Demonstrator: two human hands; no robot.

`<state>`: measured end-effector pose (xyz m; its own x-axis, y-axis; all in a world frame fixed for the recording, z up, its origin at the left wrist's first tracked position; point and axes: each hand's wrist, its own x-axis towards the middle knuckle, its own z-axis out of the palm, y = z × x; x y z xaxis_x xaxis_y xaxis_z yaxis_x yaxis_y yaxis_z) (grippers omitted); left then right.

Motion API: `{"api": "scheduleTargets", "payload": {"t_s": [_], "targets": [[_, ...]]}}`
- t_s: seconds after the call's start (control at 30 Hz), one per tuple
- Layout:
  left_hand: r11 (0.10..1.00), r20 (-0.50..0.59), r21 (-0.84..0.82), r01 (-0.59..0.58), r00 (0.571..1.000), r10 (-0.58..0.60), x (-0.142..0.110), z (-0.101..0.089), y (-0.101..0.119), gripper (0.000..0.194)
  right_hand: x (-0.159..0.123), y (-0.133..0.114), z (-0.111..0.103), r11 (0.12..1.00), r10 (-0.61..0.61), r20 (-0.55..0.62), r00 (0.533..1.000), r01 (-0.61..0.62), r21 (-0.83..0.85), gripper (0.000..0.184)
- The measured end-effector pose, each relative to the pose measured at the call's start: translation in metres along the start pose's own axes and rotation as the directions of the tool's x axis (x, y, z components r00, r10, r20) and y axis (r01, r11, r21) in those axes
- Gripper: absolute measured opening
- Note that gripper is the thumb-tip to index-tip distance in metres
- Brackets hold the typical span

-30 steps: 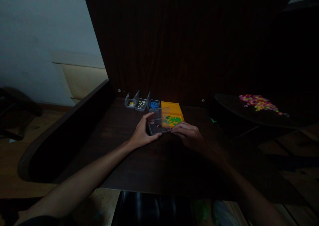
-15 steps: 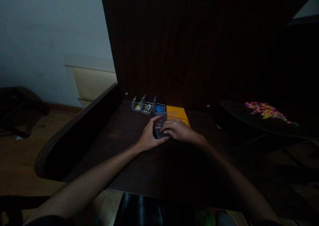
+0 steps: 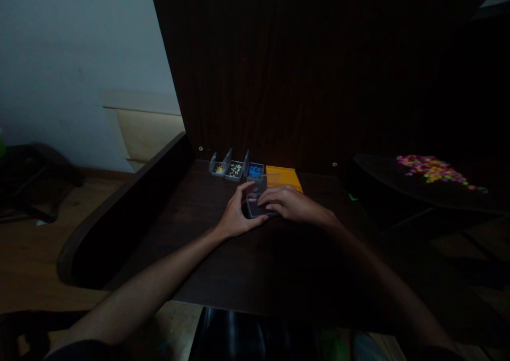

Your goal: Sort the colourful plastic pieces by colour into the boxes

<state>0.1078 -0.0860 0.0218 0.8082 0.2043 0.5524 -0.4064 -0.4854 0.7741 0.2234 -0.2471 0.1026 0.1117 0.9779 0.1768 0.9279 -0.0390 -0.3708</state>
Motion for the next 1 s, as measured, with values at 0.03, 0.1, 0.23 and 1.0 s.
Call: {"api": "scheduleTargets", "payload": {"t_s": [0.03,0.1,0.23,1.0], "targets": [[1.000,-0.003,0.000,-0.006,1.000,0.006,0.000,0.000,0.000,0.087,0.000,-0.001,-0.001,1.000,0.009,-0.011,1.000,-0.009,-0.023,0.027],[1.000,-0.004,0.009,-0.016,1.000,0.016,0.000,-0.002,0.002,0.087,-0.001,-0.002,-0.001,0.997,0.028,-0.024,0.999,-0.030,-0.069,0.031],[0.997,0.013,0.063,-0.040,0.999,0.040,0.001,-0.003,0.003,0.084,-0.001,-0.002,-0.001,0.995,0.046,-0.015,0.999,-0.047,-0.087,0.036],[0.994,-0.077,0.108,-0.025,0.996,0.033,0.007,-0.010,-0.010,0.087,-0.035,-0.027,-0.017,0.878,0.471,0.417,0.777,-0.366,-0.308,0.034]]}}
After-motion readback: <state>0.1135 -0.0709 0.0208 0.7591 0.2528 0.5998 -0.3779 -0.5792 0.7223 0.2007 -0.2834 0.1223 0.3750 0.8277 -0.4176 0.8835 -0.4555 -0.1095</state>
